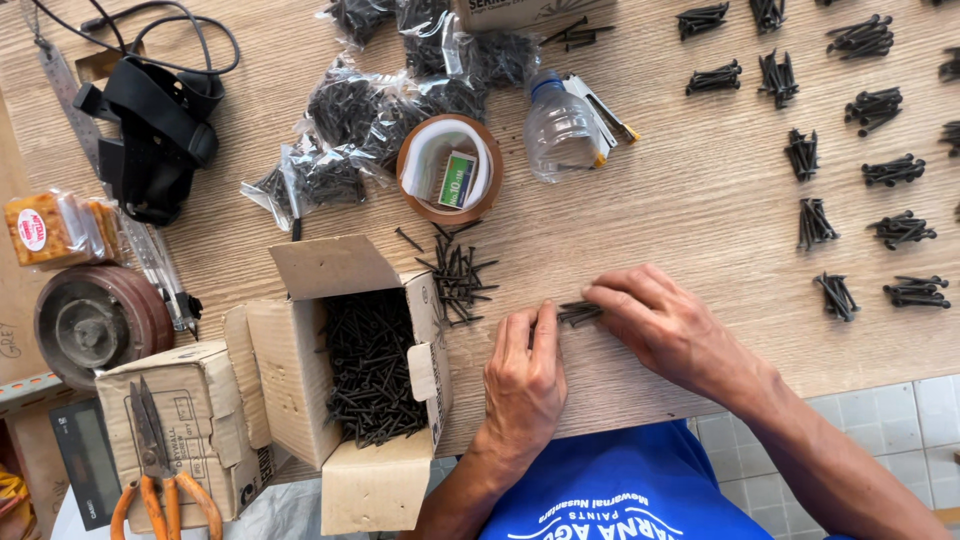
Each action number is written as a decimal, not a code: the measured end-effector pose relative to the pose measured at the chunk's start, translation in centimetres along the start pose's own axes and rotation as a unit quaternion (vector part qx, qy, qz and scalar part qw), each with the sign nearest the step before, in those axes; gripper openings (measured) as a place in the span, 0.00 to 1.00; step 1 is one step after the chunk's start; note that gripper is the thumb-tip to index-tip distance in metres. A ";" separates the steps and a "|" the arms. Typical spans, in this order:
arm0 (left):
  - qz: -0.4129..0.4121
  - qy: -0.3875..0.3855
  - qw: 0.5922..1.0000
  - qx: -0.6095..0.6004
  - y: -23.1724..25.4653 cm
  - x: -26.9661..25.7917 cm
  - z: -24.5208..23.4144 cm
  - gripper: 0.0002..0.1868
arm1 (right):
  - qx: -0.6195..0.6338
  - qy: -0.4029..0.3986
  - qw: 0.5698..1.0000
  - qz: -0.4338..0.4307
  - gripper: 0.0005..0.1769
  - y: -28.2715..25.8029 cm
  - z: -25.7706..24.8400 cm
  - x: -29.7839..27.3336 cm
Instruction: The person sorts black screws from a cardboard box onto a wooden table, arranging them into small, neat piles. The person uses both hands to pick up and place the screws, organizing them in rows across the table surface.
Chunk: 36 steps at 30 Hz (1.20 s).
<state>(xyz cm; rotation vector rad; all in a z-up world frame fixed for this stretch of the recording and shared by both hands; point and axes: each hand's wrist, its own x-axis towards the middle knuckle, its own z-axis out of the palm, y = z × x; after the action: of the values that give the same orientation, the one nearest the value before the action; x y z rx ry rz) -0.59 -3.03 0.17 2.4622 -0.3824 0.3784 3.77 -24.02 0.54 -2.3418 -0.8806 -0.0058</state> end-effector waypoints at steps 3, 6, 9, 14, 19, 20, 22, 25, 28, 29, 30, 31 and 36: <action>0.003 -0.019 0.998 -0.053 0.4 0.1 0.3 0.16 | -0.002 0.008 1.000 0.030 0.19 0.2 1.0 -1.2; 0.009 -0.040 0.995 -0.094 0.8 0.3 0.4 0.20 | 0.010 -0.002 0.999 0.050 0.18 -0.2 1.6 -1.2; 0.005 -0.058 0.991 -0.118 1.0 0.4 0.3 0.25 | 0.005 -0.012 0.998 0.054 0.16 -0.7 1.7 -0.7; -0.005 -0.102 0.991 -0.090 0.6 0.6 -0.2 0.21 | -0.002 -0.012 0.998 0.058 0.16 -1.9 1.1 -0.2; 0.022 -0.085 0.993 -0.085 -0.1 0.4 -0.1 0.15 | 0.029 -0.042 0.995 0.088 0.16 -1.1 0.3 -0.2; 0.030 -0.082 0.993 -0.075 -0.1 0.4 0.0 0.14 | 0.030 -0.042 0.995 0.082 0.16 -0.9 -0.6 0.5; 0.037 -0.081 0.994 -0.066 0.0 0.3 0.1 0.15 | 0.032 -0.043 0.996 0.075 0.16 -0.8 -1.7 2.5; 0.047 -0.058 0.996 -0.043 -0.3 -0.1 0.9 0.14 | 0.002 0.012 1.000 0.023 0.09 -0.7 -1.4 6.4; 0.066 -0.020 0.997 -0.031 -1.2 -1.1 2.0 0.08 | 0.014 0.022 0.998 -0.054 0.05 -0.8 1.7 9.9; 0.063 -0.014 0.997 -0.029 -1.3 -1.2 1.8 0.09 | 0.016 0.015 0.996 -0.081 0.07 -0.7 3.0 10.8; 0.060 -0.009 0.998 -0.026 -1.3 -1.3 1.7 0.11 | 0.019 0.007 0.994 -0.108 0.08 -0.6 4.2 11.7; 0.058 -0.008 0.998 -0.025 -1.4 -1.2 1.3 0.11 | 0.020 0.006 0.994 -0.109 0.08 -0.2 4.9 11.9; 0.051 -0.010 0.998 -0.041 -2.5 -1.5 0.6 0.11 | -0.029 0.006 0.996 -0.079 0.05 2.2 6.8 10.8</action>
<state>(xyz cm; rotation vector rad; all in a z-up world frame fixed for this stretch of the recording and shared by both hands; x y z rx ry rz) -1.01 -1.17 -2.13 2.3743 -0.5240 0.3738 12.09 -15.13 -3.84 -2.3165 -1.0694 -0.1122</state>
